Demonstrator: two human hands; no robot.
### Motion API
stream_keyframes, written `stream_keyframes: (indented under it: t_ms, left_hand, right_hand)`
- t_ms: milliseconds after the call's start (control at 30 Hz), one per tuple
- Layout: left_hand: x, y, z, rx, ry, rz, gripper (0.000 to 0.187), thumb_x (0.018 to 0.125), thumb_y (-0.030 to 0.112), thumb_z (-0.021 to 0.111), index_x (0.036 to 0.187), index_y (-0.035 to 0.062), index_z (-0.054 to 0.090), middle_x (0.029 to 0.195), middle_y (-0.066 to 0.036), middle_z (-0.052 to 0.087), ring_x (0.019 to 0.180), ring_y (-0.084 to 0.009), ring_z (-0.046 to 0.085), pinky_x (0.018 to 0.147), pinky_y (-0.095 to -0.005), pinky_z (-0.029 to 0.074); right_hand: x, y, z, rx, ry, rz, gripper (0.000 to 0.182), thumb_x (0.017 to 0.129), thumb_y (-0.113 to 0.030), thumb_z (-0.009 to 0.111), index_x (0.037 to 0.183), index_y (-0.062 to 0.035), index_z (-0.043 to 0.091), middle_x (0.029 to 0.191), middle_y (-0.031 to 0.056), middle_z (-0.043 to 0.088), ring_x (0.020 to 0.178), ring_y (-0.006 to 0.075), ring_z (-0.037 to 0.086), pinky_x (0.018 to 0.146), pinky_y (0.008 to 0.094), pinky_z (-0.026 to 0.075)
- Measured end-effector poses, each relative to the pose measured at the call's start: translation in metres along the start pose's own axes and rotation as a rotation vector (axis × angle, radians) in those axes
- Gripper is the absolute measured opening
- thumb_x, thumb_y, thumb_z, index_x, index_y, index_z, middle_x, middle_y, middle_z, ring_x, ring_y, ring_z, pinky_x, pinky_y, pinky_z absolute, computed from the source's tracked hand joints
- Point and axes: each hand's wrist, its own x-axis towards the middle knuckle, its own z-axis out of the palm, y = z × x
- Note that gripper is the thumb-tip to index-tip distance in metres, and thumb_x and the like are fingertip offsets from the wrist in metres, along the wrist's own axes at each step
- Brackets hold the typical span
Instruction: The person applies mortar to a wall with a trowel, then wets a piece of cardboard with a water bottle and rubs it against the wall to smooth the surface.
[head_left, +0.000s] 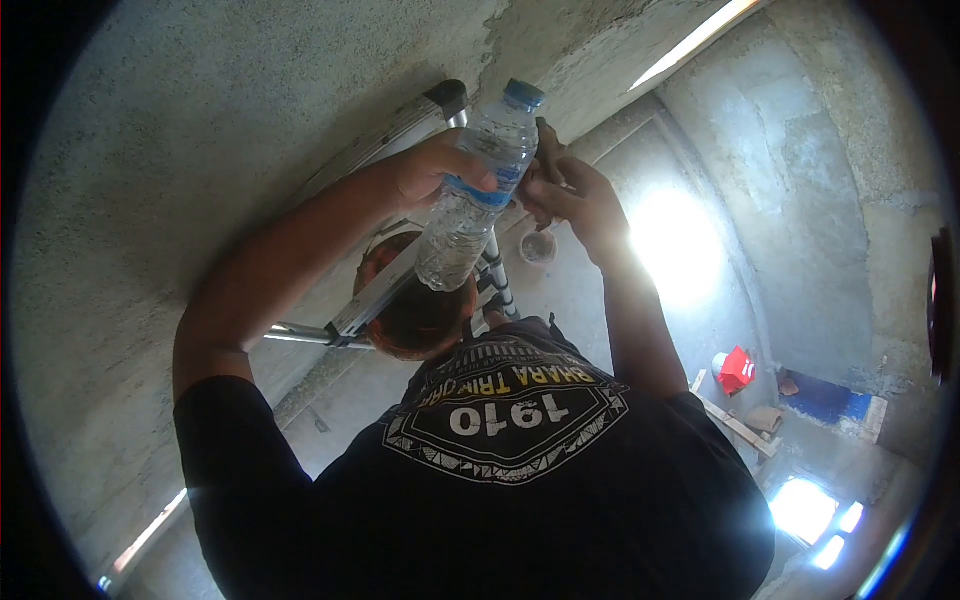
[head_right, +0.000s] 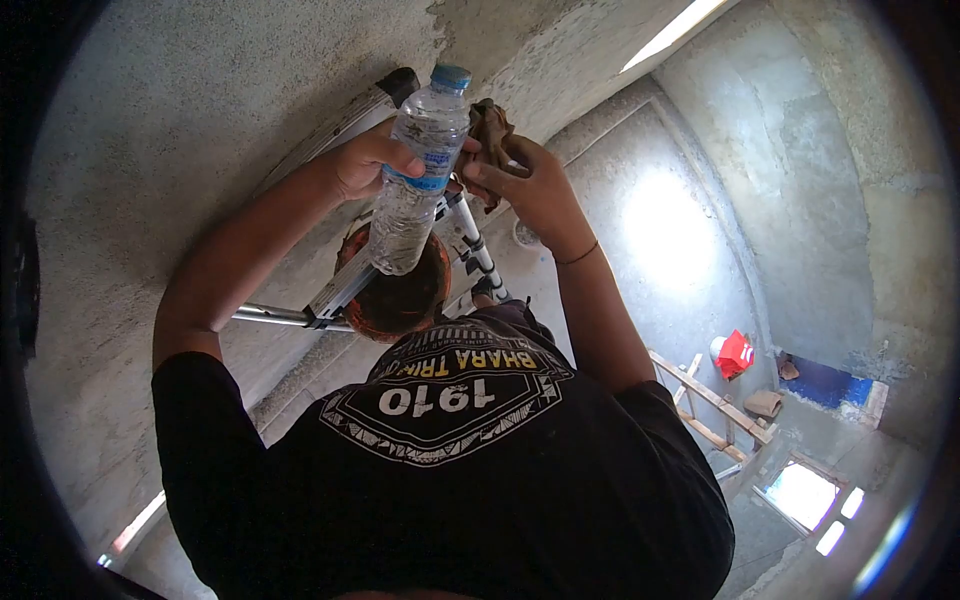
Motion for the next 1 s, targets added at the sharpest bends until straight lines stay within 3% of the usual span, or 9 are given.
stream_keyframes:
  t_ms: [33,233,333,467,633,767,867,967,1000]
  left_hand:
    - [0.000,-0.001,-0.002,0.014,0.008,-0.011,0.082,0.052,0.020,0.073,0.128,0.0052,0.046,0.119,-0.013,0.058,0.106,-0.0263,0.058,0.096,-0.0430,0.043]
    - [-0.003,0.006,0.008,0.005,0.021,-0.006,0.079,0.053,0.019,0.071,0.127,0.0037,0.048,0.114,-0.014,0.060,0.103,-0.0265,0.059,0.095,-0.0428,0.043]
    - [0.000,0.004,0.005,0.001,-0.032,-0.013,0.079,0.054,0.019,0.071,0.127,0.0038,0.048,0.115,-0.014,0.059,0.101,-0.0259,0.059,0.094,-0.0431,0.043]
    - [-0.001,0.002,0.000,0.064,0.024,-0.048,0.080,0.054,0.020,0.071,0.129,0.0042,0.046,0.118,-0.014,0.058,0.102,-0.0255,0.058,0.094,-0.0432,0.043]
    - [-0.001,0.002,0.003,0.050,0.043,0.003,0.083,0.054,0.020,0.072,0.130,0.0044,0.043,0.119,-0.014,0.058,0.105,-0.0256,0.057,0.095,-0.0438,0.043]
    - [0.000,0.002,0.000,0.064,0.015,0.006,0.082,0.054,0.020,0.073,0.129,0.0044,0.045,0.118,-0.014,0.058,0.105,-0.0256,0.057,0.094,-0.0431,0.043]
    - [0.000,0.002,-0.001,0.055,-0.040,-0.015,0.077,0.055,0.020,0.072,0.126,0.0039,0.047,0.115,-0.014,0.059,0.102,-0.0262,0.059,0.093,-0.0423,0.045]
    - [0.000,0.001,-0.001,0.076,0.039,0.038,0.070,0.057,0.020,0.072,0.122,0.0032,0.050,0.112,-0.014,0.060,0.099,-0.0263,0.061,0.090,-0.0413,0.047]
    - [0.001,0.003,-0.001,0.067,0.057,0.046,0.069,0.058,0.020,0.072,0.121,0.0032,0.050,0.111,-0.013,0.060,0.098,-0.0260,0.061,0.088,-0.0419,0.048]
  right_hand:
    - [-0.001,-0.002,0.001,0.044,-0.084,0.056,0.033,0.078,-0.017,0.070,0.099,0.0059,0.060,0.083,0.0075,0.062,0.070,0.0121,0.058,0.064,0.0275,0.048]
    - [-0.002,-0.005,0.000,0.152,-0.135,0.197,0.031,0.078,-0.014,0.069,0.101,0.0045,0.058,0.087,0.0072,0.063,0.072,0.0112,0.058,0.065,0.0265,0.047]
    - [-0.008,-0.011,0.005,0.022,-0.121,0.047,0.028,0.081,-0.013,0.067,0.101,0.0043,0.058,0.090,0.0072,0.063,0.076,0.0122,0.058,0.068,0.0264,0.047]
    - [-0.009,-0.007,0.001,0.022,-0.147,0.084,0.030,0.084,-0.020,0.064,0.100,0.0042,0.059,0.092,0.0077,0.063,0.079,0.0132,0.058,0.072,0.0266,0.047]
    - [-0.003,0.027,0.001,0.296,-0.013,0.136,0.034,0.092,-0.029,0.053,0.101,0.0028,0.060,0.091,0.0079,0.063,0.076,0.0119,0.058,0.069,0.0250,0.046]
    - [-0.009,0.009,0.008,0.418,0.072,0.198,0.029,0.092,-0.024,0.054,0.098,0.0025,0.062,0.088,0.0070,0.063,0.074,0.0099,0.057,0.066,0.0239,0.045]
    - [-0.010,0.009,0.004,0.260,0.012,0.162,0.023,0.090,-0.019,0.057,0.096,0.0031,0.063,0.084,0.0062,0.063,0.072,0.0081,0.056,0.066,0.0238,0.045]
    - [-0.006,0.010,-0.006,0.190,0.133,0.150,0.020,0.089,-0.015,0.058,0.097,0.0035,0.063,0.080,0.0055,0.064,0.072,0.0082,0.055,0.066,0.0250,0.045]
    - [-0.006,0.008,-0.011,-0.016,0.188,0.064,0.020,0.089,-0.015,0.057,0.098,0.0032,0.063,0.080,0.0054,0.064,0.072,0.0087,0.055,0.067,0.0259,0.045]
